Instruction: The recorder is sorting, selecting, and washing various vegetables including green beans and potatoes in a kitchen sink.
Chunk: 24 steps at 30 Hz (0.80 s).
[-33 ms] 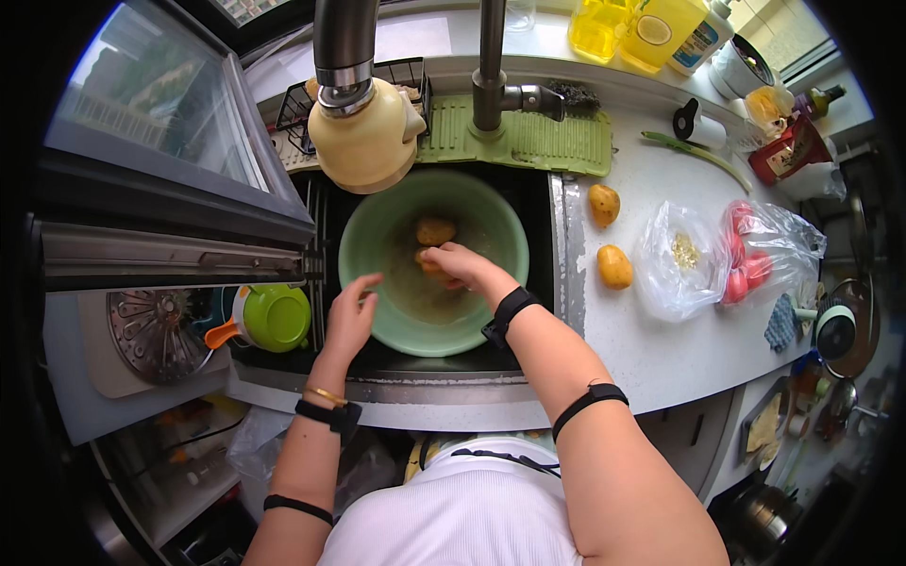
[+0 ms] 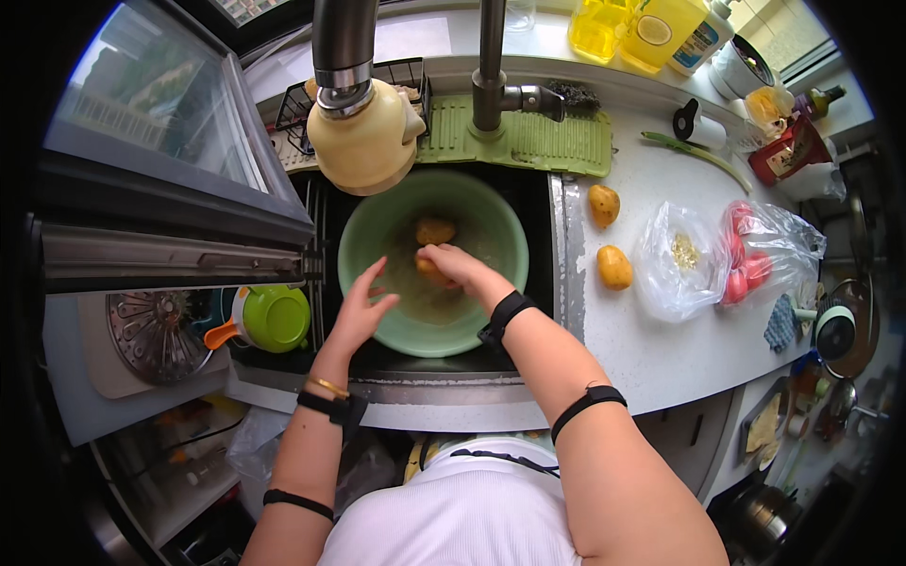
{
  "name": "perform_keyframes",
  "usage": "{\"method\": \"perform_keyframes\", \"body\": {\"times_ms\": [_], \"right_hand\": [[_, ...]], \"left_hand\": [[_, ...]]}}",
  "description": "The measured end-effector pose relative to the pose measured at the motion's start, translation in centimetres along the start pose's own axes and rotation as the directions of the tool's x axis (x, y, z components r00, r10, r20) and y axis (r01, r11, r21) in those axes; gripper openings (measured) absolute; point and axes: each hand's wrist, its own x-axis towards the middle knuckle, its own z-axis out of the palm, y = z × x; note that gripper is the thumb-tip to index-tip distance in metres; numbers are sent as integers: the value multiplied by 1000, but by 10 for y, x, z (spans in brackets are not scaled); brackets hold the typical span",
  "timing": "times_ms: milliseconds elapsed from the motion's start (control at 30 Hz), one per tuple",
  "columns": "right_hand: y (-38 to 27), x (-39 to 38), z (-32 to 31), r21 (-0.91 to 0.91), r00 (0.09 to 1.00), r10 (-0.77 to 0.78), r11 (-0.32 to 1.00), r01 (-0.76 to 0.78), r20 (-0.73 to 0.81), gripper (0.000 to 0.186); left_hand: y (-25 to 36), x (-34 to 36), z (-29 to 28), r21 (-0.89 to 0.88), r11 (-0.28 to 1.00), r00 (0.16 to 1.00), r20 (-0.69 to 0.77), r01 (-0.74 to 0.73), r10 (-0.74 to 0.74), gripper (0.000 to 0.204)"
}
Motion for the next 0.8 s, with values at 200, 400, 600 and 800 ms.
{"method": "perform_keyframes", "body": {"times_ms": [200,400,600,800], "right_hand": [[26,26,33,346,995,-12,937,45,-96,34],[58,74,-29,-314,756,-317,937,154,-573,29],[50,64,-7,471,970,242,858,-203,-23,30],[24,51,-26,-64,972,-13,998,-2,-234,27]], "left_hand": [[-6,49,40,-252,926,926,323,281,-194,59],[-48,64,33,-220,848,843,383,481,-378,49],[-74,75,35,110,863,793,350,493,-498,45],[-60,92,35,202,875,786,384,440,-484,45]]}}
